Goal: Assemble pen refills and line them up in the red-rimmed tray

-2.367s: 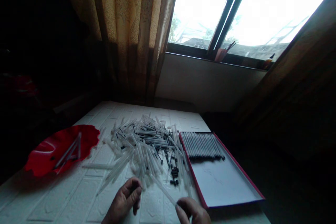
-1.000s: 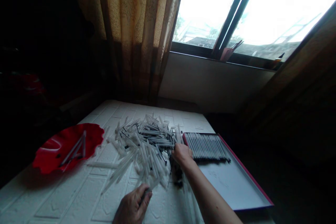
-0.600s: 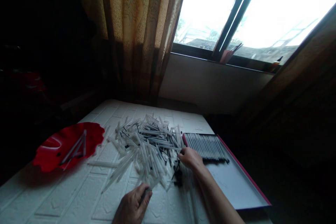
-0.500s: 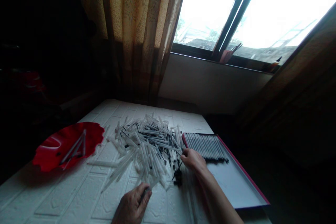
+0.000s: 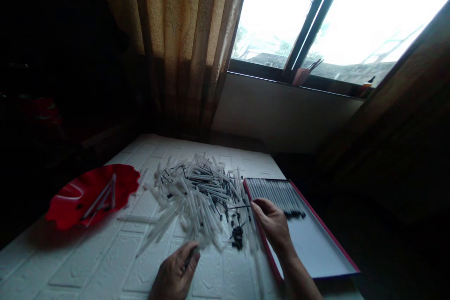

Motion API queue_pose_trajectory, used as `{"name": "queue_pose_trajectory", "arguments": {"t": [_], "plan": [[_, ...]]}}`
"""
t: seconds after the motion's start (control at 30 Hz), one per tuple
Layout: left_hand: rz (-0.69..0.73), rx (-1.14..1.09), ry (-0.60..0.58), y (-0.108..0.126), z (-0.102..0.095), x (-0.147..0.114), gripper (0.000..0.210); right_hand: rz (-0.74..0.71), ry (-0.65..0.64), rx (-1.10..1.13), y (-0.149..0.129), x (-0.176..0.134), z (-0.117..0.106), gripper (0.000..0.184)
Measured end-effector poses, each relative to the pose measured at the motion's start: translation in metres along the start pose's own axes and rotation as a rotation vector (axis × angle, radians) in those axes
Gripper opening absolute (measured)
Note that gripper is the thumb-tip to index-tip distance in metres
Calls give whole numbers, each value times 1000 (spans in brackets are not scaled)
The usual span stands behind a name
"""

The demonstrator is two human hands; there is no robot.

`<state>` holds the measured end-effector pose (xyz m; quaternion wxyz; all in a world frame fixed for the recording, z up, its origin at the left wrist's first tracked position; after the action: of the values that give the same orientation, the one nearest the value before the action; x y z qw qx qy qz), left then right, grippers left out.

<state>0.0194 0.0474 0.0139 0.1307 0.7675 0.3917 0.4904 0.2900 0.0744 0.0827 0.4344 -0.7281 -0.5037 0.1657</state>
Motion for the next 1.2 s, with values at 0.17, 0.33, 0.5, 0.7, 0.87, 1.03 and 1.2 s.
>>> {"name": "queue_pose_trajectory", "arguments": {"t": [0.17,0.33,0.5,0.7,0.87,1.03,1.2], "plan": [[15,2,29,3,-4,1,27,172,-28,559,7,-43,8,45],[15,-4,29,2,-3,0,26,184,-49,629,-6,-62,5,39],[25,-6,26,2,-3,-1,25,172,-66,591,-8,-57,-1,43],[56,6,28,3,-2,-1,24,129,-85,530,-10,-57,-4,43],[59,30,20,3,-2,-2,24,111,-36,500,-21,-59,-10,43],[104,61,1,7,-3,-1,24,47,-80,441,-29,-60,-7,44],[157,98,-40,13,-3,-1,24,-39,-180,341,-34,-62,-4,38]]}}
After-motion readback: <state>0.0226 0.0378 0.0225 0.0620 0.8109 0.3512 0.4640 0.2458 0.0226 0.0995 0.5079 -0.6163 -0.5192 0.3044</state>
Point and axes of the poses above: each hand's wrist, its own x-axis towards the middle knuckle, its own z-axis out of the palm, y = z × x, the point moved 3 cm from there along x, towards the middle knuckle, and after that the axes turned 3 degrees about y, right-handed, at the moved point
